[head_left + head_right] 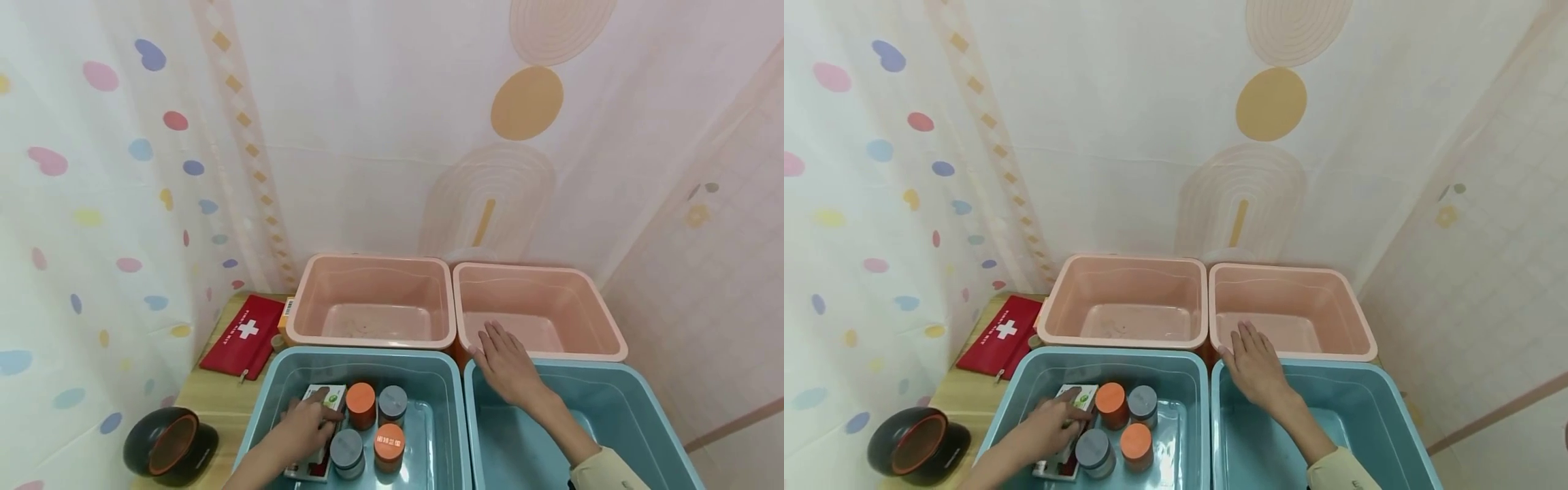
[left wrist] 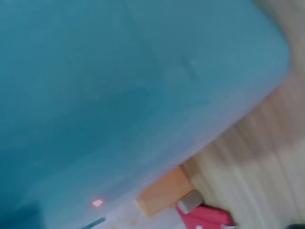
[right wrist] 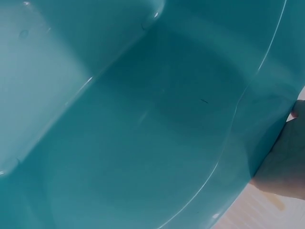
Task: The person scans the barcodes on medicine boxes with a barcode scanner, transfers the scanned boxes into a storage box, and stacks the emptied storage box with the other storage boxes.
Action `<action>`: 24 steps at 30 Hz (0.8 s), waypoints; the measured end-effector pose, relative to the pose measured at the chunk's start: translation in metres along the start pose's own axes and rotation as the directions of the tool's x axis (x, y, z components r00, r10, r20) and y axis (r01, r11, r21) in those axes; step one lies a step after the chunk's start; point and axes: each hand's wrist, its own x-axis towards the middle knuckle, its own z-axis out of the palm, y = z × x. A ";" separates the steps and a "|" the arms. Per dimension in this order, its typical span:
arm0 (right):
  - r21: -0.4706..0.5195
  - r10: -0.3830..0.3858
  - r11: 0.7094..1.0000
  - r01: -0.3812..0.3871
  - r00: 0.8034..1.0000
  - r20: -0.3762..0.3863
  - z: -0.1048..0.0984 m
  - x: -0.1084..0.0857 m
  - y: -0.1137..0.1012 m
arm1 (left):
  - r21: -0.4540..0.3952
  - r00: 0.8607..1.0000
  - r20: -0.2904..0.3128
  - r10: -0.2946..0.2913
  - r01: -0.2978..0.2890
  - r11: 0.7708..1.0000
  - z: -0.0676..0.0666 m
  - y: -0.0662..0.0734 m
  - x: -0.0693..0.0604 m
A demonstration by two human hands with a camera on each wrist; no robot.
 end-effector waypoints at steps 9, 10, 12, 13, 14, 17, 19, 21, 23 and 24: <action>-0.011 0.023 1.000 -0.023 0.999 0.027 -0.001 -0.002 0.000 | 0.059 0.994 -0.090 -0.062 0.067 0.996 -0.045 0.045 -0.032; -0.014 0.026 1.000 -0.026 0.999 0.026 -0.002 -0.002 0.000 | 0.065 0.993 -0.104 -0.058 0.065 0.996 -0.050 0.050 -0.037; -0.022 0.029 0.999 -0.028 0.999 0.019 -0.002 -0.003 0.000 | 0.074 0.990 -0.134 -0.049 0.060 0.995 -0.057 0.059 -0.047; -0.023 0.030 0.999 -0.029 0.999 0.013 -0.003 -0.004 0.000 | 0.080 0.987 -0.156 -0.038 0.051 0.996 -0.059 0.063 -0.051; -0.024 0.030 0.999 -0.030 1.000 0.008 -0.003 -0.004 0.000 | 0.084 0.983 -0.184 -0.021 0.037 0.996 -0.062 0.067 -0.056; -0.032 0.032 0.999 -0.032 0.999 -0.006 -0.005 -0.006 0.001 | 0.099 0.957 -0.288 0.042 -0.014 0.995 -0.067 0.073 -0.071; -0.030 0.029 0.999 -0.029 0.999 -0.020 -0.005 -0.007 0.002 | 0.133 0.918 -0.386 0.093 -0.045 0.990 -0.070 0.072 -0.082; -0.024 0.026 0.999 -0.027 0.999 -0.032 -0.004 -0.008 0.002 | 0.167 0.872 -0.474 0.123 -0.049 0.985 -0.072 0.067 -0.094; -0.018 0.023 1.000 -0.024 0.999 -0.037 -0.003 -0.009 0.002 | 0.206 0.814 -0.565 0.135 -0.019 0.978 -0.074 0.057 -0.105; -0.015 0.022 1.000 -0.023 0.999 -0.036 -0.003 -0.010 0.002 | 0.218 0.794 -0.596 0.123 0.013 0.976 -0.075 0.051 -0.110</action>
